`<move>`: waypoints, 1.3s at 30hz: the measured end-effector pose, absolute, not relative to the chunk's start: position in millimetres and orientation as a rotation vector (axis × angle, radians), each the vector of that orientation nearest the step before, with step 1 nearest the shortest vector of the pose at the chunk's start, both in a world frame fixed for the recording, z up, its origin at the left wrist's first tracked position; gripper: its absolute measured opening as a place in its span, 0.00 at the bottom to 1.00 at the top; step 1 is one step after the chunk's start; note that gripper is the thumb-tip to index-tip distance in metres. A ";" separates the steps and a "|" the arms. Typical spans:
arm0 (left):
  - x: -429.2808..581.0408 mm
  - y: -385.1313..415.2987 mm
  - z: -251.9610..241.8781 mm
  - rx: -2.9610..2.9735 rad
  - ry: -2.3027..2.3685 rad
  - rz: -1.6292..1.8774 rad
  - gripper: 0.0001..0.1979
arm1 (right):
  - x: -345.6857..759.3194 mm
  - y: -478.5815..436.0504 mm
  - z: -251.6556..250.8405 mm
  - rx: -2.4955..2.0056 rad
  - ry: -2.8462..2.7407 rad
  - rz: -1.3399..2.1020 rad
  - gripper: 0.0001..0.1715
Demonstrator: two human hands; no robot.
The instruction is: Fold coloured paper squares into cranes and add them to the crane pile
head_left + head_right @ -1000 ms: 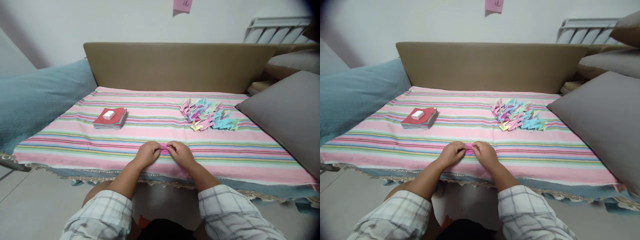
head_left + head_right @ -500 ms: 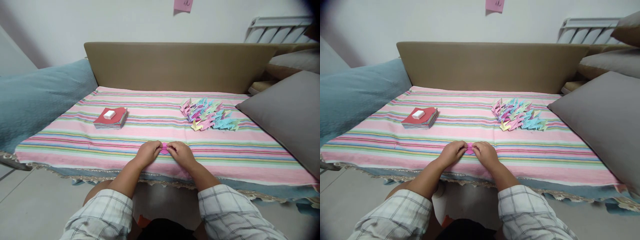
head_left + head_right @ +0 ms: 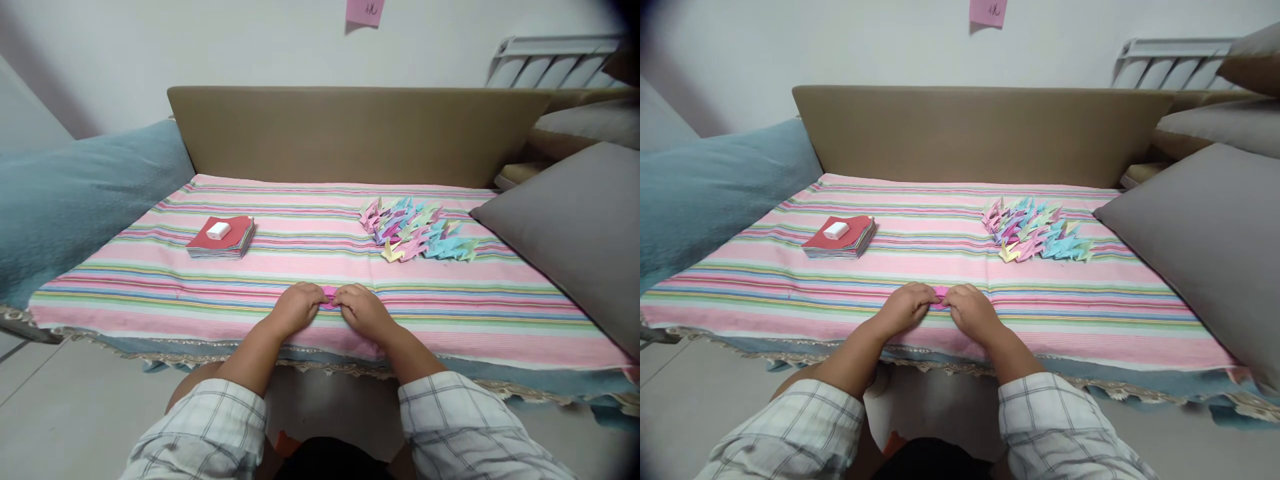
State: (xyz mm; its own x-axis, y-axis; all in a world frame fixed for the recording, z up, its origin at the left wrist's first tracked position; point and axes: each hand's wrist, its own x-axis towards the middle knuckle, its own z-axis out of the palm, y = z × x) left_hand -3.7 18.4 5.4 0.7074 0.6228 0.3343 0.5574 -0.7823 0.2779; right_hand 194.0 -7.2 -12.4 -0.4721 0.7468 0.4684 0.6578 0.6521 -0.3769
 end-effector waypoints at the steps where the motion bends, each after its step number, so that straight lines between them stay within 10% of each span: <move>1: -3.9 17.8 6.8 2.745 0.956 0.624 0.13 | 194.7 -7.5 -12.4 -1.075 -2.258 0.202 0.11; 33: 14.0 13.6 7.2 2.482 1.353 0.591 0.08 | 176.1 -11.8 -13.3 -1.426 -1.985 0.228 0.02; 39: 11.7 12.5 7.1 2.311 1.520 0.626 0.05 | 177.0 -8.5 -15.9 -1.458 -1.871 0.421 0.13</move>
